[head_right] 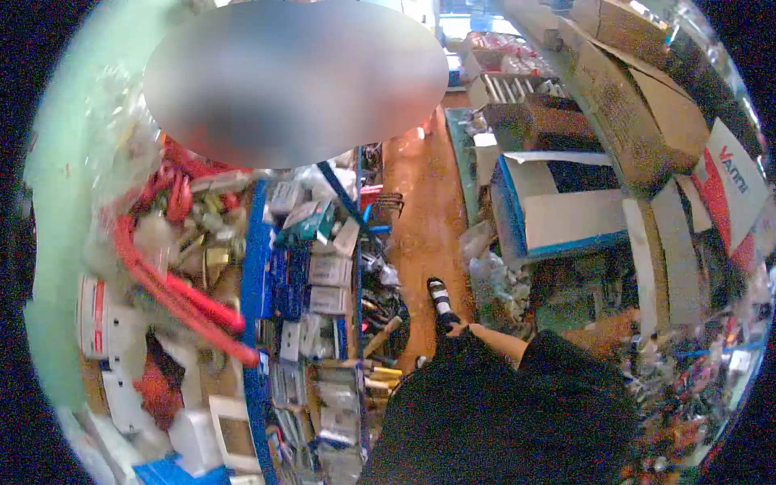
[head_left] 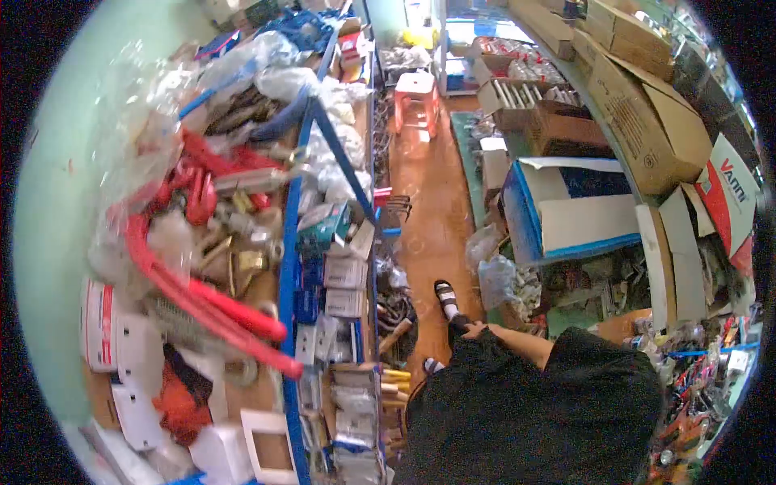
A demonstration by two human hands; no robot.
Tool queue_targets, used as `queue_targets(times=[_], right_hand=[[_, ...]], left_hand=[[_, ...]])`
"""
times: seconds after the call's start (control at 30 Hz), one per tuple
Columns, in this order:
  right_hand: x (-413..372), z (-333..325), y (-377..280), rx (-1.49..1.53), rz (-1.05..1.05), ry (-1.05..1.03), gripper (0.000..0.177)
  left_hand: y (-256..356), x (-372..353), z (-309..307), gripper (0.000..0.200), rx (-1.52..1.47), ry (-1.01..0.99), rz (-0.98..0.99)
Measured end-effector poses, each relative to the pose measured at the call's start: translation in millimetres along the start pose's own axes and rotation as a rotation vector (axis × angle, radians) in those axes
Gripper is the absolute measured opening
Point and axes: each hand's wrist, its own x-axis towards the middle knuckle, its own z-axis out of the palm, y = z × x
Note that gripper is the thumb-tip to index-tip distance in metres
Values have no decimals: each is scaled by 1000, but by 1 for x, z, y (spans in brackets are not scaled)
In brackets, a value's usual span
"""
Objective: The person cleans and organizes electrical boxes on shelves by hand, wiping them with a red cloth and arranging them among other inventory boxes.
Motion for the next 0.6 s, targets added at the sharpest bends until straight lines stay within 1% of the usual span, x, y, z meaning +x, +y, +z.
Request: queue_targets(times=[0.1, 0.27, 0.47, 0.6], right_hand=[[33, -24, -17, -6, -41, -29, 65], [93, -83, -29, -9, -85, -57, 58], [123, -164, -25, -5, -114, -60, 50], [133, -195, -10, 29, -115, -21, 45]], left_hand=[[44, 31, 15, 39, 52, -4, -3], [144, 78, 50, 38, 106, 27, 44], [277, 119, 102, 37, 144, 67, 147], [350, 156, 148, 36, 197, 30, 188]])
